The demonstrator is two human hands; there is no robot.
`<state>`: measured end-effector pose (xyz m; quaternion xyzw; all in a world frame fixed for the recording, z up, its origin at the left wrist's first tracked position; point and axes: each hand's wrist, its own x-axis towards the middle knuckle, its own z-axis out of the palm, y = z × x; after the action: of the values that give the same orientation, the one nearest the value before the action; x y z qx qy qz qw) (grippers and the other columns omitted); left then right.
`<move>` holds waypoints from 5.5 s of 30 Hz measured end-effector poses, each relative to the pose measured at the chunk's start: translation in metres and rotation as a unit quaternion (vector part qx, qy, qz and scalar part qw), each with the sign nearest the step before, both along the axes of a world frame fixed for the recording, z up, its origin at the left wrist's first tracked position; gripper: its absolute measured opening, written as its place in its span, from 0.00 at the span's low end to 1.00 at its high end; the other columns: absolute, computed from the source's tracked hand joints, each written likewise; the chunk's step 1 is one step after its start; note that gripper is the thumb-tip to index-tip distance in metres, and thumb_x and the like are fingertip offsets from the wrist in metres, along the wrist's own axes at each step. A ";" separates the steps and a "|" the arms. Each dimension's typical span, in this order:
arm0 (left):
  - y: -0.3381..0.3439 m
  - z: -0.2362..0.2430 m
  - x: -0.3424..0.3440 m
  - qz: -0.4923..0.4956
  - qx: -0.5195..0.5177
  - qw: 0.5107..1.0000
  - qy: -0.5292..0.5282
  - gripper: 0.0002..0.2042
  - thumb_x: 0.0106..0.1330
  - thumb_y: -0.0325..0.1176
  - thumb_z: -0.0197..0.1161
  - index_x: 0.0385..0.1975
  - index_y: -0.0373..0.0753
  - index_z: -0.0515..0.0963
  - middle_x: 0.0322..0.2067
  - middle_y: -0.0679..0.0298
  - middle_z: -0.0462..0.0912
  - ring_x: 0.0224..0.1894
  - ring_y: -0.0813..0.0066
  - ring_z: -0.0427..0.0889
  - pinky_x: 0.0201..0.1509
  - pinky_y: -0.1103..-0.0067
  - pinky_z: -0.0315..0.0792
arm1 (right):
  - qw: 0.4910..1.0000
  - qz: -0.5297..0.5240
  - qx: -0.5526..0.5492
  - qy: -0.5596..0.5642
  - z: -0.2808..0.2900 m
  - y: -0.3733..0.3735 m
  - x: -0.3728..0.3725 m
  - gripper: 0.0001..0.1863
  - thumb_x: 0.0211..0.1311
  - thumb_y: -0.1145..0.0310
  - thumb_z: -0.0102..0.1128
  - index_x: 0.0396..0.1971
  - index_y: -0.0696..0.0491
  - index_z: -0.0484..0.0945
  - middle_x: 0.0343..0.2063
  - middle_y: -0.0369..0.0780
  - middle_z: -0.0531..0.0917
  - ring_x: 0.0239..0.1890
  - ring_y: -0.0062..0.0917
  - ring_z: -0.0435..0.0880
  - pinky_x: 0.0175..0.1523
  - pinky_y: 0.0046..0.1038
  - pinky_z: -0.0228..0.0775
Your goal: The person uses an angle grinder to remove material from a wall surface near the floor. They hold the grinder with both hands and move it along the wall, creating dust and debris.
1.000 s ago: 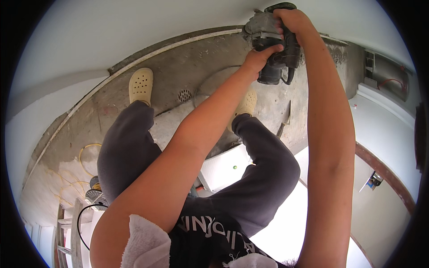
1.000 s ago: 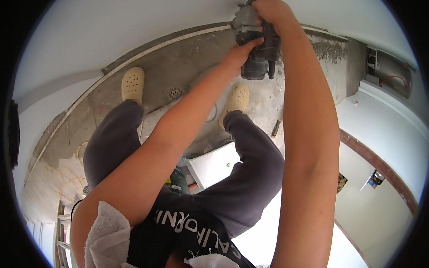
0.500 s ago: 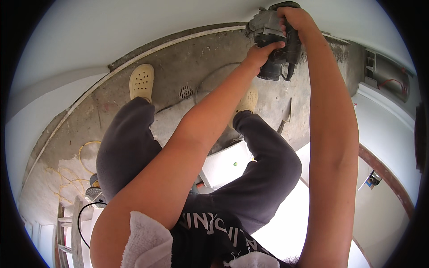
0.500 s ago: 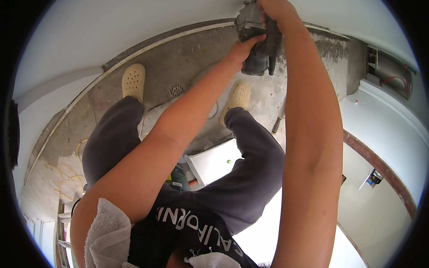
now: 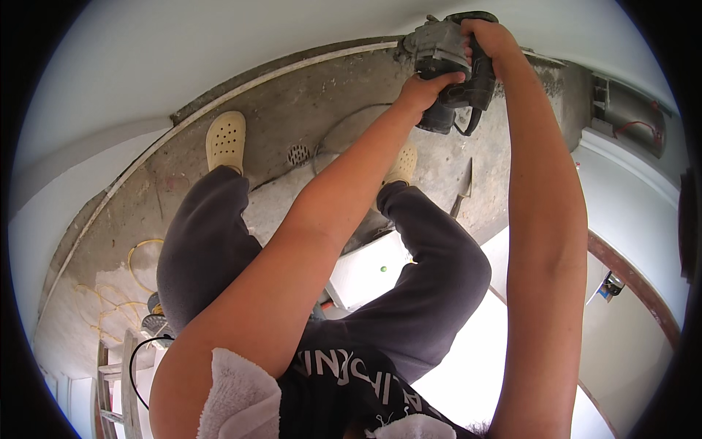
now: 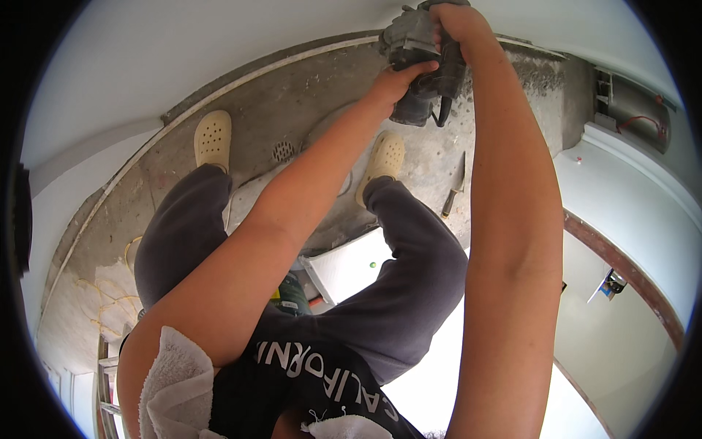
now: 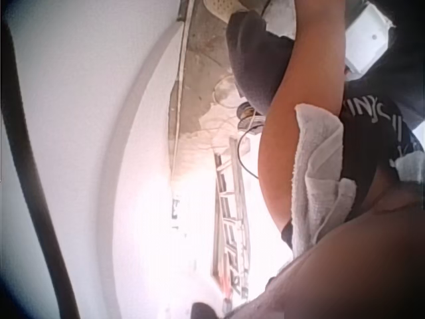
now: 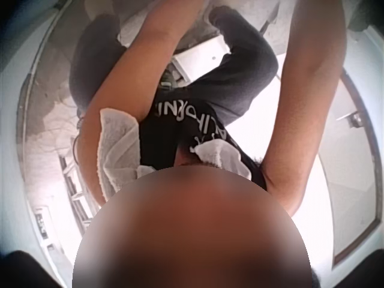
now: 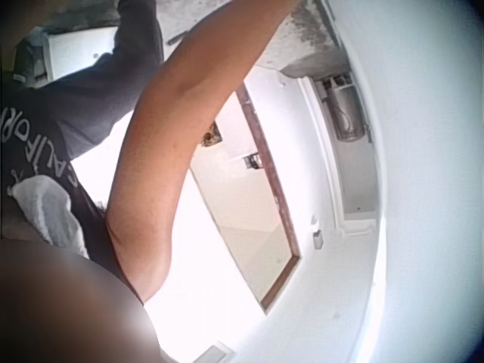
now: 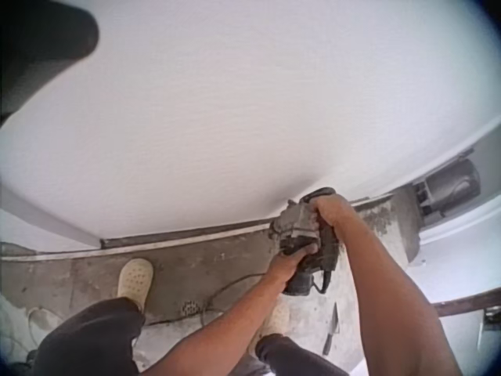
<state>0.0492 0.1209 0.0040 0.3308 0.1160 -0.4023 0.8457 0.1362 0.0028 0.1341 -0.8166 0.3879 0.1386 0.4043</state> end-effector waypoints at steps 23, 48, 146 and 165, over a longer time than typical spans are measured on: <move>-0.010 -0.014 -0.007 -0.045 0.031 0.998 -0.028 0.29 0.48 0.49 0.82 0.46 0.36 0.82 0.40 0.63 0.87 0.39 0.73 0.86 0.46 0.76 0.79 | 0.999 0.015 0.012 -0.036 -0.004 -0.015 -0.020 0.07 0.53 0.67 0.63 0.25 0.53 0.76 0.20 0.36 0.78 0.20 0.21 0.77 0.27 0.27 0.74; -0.001 -0.019 0.000 -0.024 0.000 1.000 0.014 0.34 0.44 0.49 0.84 0.47 0.31 0.80 0.41 0.58 0.87 0.36 0.70 0.88 0.42 0.74 0.82 | 0.999 0.040 0.006 -0.029 -0.018 -0.001 -0.003 0.07 0.53 0.66 0.62 0.25 0.54 0.77 0.21 0.36 0.78 0.20 0.22 0.77 0.28 0.28 0.74; -0.004 -0.018 -0.008 0.018 -0.017 0.998 0.061 0.30 0.46 0.49 0.82 0.44 0.35 0.82 0.38 0.61 0.88 0.36 0.72 0.87 0.42 0.76 0.80 | 0.996 0.073 0.033 -0.048 -0.010 0.026 -0.008 0.07 0.54 0.66 0.63 0.24 0.53 0.76 0.19 0.35 0.77 0.18 0.21 0.76 0.25 0.28 0.73; 0.077 -0.111 -0.040 -0.026 -0.030 0.999 0.013 0.22 0.68 0.43 0.66 0.56 0.35 0.74 0.45 0.61 0.85 0.47 0.74 0.84 0.52 0.74 0.76 | 0.978 0.011 -0.194 -0.072 -0.071 0.152 -0.067 0.22 0.58 0.58 0.63 0.35 0.67 0.82 0.38 0.58 0.85 0.44 0.50 0.87 0.52 0.40 0.79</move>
<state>0.0095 0.1977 -0.1069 0.3032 0.1060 -0.4320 0.8428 0.0694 0.1548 0.0631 -0.8914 0.3686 0.0064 0.2638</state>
